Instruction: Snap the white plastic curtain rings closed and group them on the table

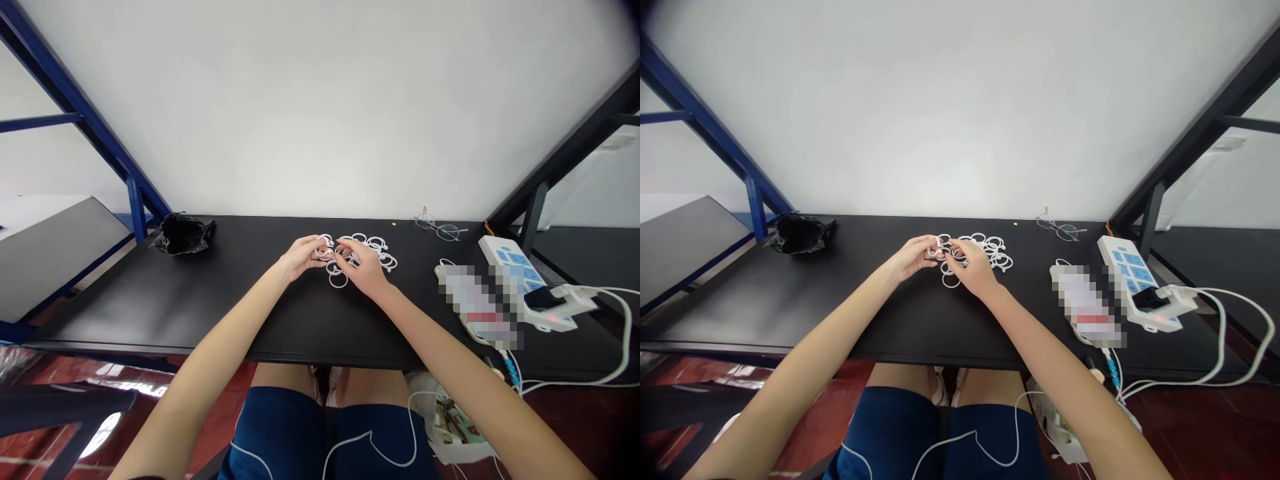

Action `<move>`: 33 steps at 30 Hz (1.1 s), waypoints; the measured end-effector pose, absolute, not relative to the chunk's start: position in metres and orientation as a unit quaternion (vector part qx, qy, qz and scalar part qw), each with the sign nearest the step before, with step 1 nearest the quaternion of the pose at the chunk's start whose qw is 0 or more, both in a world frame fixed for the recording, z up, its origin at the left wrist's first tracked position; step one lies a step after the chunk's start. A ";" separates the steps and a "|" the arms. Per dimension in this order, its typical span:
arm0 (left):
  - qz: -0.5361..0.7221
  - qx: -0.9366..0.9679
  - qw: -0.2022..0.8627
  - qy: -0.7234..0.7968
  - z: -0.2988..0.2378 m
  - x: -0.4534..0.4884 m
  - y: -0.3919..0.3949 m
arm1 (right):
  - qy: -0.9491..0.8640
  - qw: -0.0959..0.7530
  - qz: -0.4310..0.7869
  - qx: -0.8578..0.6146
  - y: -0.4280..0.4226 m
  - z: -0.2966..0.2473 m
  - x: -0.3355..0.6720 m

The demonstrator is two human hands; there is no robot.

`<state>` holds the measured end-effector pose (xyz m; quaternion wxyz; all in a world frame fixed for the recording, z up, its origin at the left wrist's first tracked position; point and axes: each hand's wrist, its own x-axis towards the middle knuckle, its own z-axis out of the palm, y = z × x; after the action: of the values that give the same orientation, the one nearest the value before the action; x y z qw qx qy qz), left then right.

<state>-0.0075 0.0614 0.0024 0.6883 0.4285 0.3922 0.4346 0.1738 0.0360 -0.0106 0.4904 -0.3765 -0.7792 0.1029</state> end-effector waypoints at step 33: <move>0.372 0.586 0.579 0.428 0.003 -0.001 0.056 | -0.822 0.444 0.102 -0.341 0.036 -0.011 0.174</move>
<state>-0.0005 0.0565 0.0032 0.5792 0.5857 0.4278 0.3722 0.1736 0.0358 -0.0110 0.4445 -0.3409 -0.8221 0.1022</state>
